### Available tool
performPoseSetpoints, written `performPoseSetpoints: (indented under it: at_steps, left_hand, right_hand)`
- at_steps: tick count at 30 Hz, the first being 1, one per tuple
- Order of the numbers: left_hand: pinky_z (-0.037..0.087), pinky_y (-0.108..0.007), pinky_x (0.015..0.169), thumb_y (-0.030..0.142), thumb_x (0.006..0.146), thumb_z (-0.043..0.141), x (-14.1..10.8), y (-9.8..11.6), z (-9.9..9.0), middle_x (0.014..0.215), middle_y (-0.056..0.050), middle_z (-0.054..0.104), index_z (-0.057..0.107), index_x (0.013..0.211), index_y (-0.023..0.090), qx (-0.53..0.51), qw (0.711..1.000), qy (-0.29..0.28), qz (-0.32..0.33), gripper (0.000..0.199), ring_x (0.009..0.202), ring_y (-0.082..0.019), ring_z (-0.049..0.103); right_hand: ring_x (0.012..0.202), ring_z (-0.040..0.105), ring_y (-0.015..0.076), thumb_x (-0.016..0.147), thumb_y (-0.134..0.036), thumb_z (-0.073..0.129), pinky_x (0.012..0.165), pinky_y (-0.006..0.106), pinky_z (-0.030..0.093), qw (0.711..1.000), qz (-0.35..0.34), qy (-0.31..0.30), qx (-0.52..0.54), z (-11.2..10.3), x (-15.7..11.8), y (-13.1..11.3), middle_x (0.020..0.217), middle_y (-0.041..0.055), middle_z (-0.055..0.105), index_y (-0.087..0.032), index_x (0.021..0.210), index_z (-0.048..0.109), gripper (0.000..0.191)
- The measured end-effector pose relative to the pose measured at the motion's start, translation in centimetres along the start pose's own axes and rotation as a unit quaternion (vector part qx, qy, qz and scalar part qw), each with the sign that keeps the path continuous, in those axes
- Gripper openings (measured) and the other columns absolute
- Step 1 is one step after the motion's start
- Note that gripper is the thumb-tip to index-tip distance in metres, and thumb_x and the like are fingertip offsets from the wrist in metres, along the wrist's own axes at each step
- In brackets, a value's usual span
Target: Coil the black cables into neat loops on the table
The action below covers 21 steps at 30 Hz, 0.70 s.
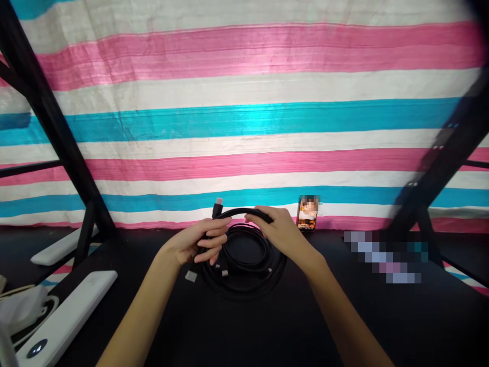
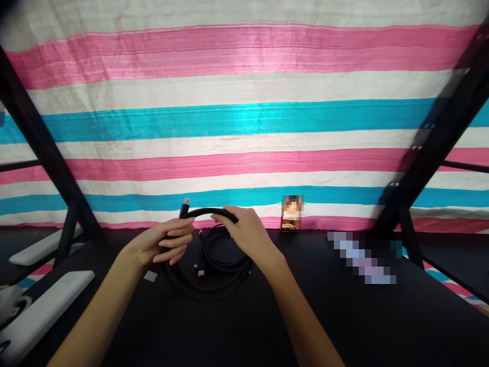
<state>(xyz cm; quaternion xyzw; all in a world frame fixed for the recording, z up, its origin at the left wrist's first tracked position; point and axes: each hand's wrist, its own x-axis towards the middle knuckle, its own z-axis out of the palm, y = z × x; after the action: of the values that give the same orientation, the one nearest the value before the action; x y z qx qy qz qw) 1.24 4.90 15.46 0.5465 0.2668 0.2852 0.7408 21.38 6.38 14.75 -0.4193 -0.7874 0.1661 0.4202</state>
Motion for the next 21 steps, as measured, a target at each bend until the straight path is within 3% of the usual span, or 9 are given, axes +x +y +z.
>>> performPoseSetpoints:
  at_steps: [5, 9, 13, 15, 18, 21]
  left_hand:
    - [0.038, -0.017, 0.037, 0.034, 0.083, 0.055, 1.1, -0.8, 0.2, 0.037, 0.012, 0.018, 0.027, 0.044, 0.021, 0.012, 0.999, 0.038, -0.013, 0.05, 0.024, -0.001, 0.016]
    - [0.032, -0.017, 0.034, 0.028, 0.082, 0.056, 1.2, -1.0, -0.2, 0.037, 0.011, 0.02, 0.03, 0.042, 0.019, -0.014, 0.996, 0.081, 0.045, 0.049, 0.024, 0.0, 0.014]
    - [0.029, -0.017, 0.033, 0.028, 0.084, 0.052, 1.3, -0.6, -0.2, 0.036, 0.011, 0.014, 0.021, 0.042, 0.02, -0.059, 0.984, 0.124, 0.112, 0.053, 0.023, 0.0, 0.012]
    - [0.028, -0.017, 0.034, 0.031, 0.086, 0.048, 1.8, -0.7, -0.1, 0.036, 0.01, 0.011, 0.015, 0.043, 0.02, -0.087, 0.967, 0.175, 0.161, 0.056, 0.023, -0.001, 0.013]
    - [0.031, -0.015, 0.038, 0.036, 0.089, 0.038, 3.1, -1.7, 0.0, 0.036, 0.009, 0.011, 0.01, 0.046, 0.019, -0.104, 0.925, 0.302, 0.208, 0.055, 0.025, -0.002, 0.016]
    - [0.041, -0.017, 0.048, 0.041, 0.09, 0.032, 4.6, -3.5, -0.4, 0.036, 0.009, 0.016, 0.016, 0.045, 0.02, -0.07, 0.915, 0.356, 0.175, 0.052, 0.028, -0.003, 0.028]
  right_hand:
    - [0.053, 0.043, 0.0093, 0.086, -0.042, 0.054, 0.052, 0.023, 0.029, 0.999, -0.005, -0.034, -0.032, 0.7, -0.1, 0.1, 0.056, -0.0035, 0.052, -0.018, 0.065, 0.06, 0.032]
    - [0.046, 0.043, 0.0081, 0.084, -0.049, 0.052, 0.045, 0.022, 0.029, 0.999, 0.016, -0.034, -0.003, 0.7, -0.1, -0.4, 0.053, -0.0046, 0.046, -0.018, 0.067, 0.057, 0.036]
    - [0.037, 0.051, 0.0091, 0.081, -0.052, 0.055, 0.04, 0.02, 0.038, 0.99, 0.09, -0.042, 0.104, -0.2, 0.0, -0.3, 0.047, -0.0069, 0.044, -0.019, 0.069, 0.049, 0.035]
    - [0.039, 0.057, 0.0117, 0.081, -0.05, 0.056, 0.042, 0.02, 0.043, 0.981, 0.128, -0.038, 0.144, -0.6, 0.3, 0.3, 0.044, -0.0067, 0.045, -0.02, 0.067, 0.045, 0.035]
    - [0.047, 0.062, 0.0142, 0.085, -0.045, 0.052, 0.043, 0.021, 0.047, 0.962, 0.198, -0.061, 0.176, -0.7, 0.6, 1.9, 0.052, -0.0019, 0.056, -0.019, 0.073, 0.046, 0.029]
    - [0.044, 0.061, 0.0143, 0.09, -0.039, 0.043, 0.038, 0.022, 0.046, 0.947, 0.288, -0.096, 0.105, -0.2, 0.8, 3.8, 0.062, 0.0036, 0.063, -0.016, 0.087, 0.05, 0.024]
